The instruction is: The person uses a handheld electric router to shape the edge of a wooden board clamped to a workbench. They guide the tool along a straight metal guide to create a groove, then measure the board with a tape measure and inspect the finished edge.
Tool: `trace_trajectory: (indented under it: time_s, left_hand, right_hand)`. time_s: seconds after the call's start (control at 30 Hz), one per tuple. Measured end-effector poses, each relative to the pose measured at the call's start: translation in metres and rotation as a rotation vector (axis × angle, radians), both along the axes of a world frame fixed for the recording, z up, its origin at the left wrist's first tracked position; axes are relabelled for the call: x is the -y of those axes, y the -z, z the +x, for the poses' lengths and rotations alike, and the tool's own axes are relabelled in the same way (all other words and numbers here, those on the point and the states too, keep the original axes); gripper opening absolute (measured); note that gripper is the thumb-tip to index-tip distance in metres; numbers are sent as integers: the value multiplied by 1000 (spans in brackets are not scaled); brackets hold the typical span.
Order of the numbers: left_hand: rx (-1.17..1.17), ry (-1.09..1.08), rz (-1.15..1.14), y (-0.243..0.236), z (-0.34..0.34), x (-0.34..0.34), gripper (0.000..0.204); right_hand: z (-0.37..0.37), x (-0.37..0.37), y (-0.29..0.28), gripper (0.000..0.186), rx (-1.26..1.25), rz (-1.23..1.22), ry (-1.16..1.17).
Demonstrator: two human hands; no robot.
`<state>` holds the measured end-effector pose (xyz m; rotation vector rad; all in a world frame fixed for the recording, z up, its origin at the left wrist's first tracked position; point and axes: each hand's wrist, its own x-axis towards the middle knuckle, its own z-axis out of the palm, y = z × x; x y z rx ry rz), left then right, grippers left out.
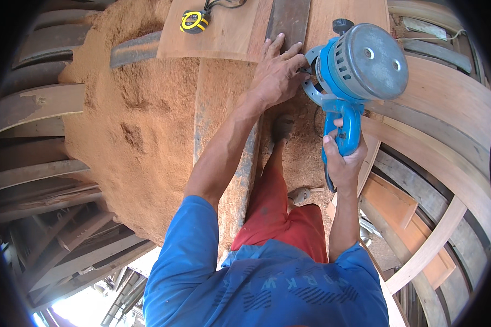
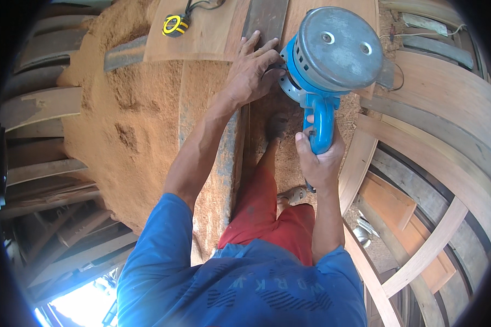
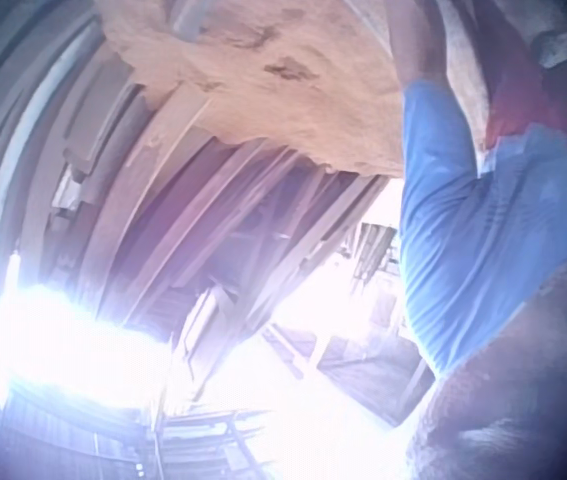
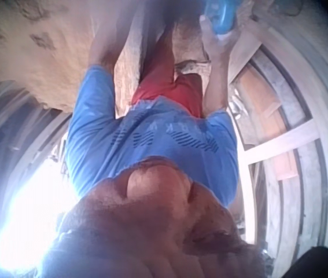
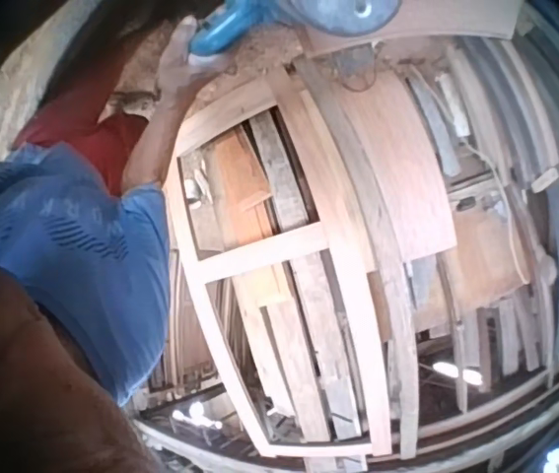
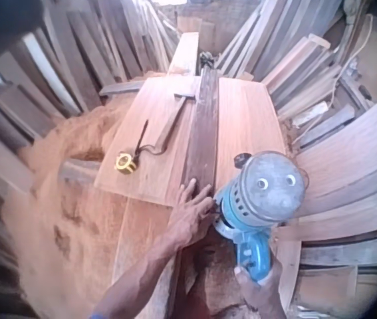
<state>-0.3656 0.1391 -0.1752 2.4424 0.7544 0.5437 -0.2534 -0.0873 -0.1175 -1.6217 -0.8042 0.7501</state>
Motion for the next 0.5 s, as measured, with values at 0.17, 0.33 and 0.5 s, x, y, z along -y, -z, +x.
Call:
trace_trajectory:
  time_s: [0.17,0.33,0.5]
  left_hand:
    - [17,-8,21,4,-2,4,24]
    - [-25,-34,49,-3,1,3,25]
    - [-38,-63,64,1,6,-1,25]
  right_hand:
    - [-3,10,5,29,-29,-29,24]
    - [-4,5,2,24,-17,16,46]
    - [0,-2,6,23,5,16,26]
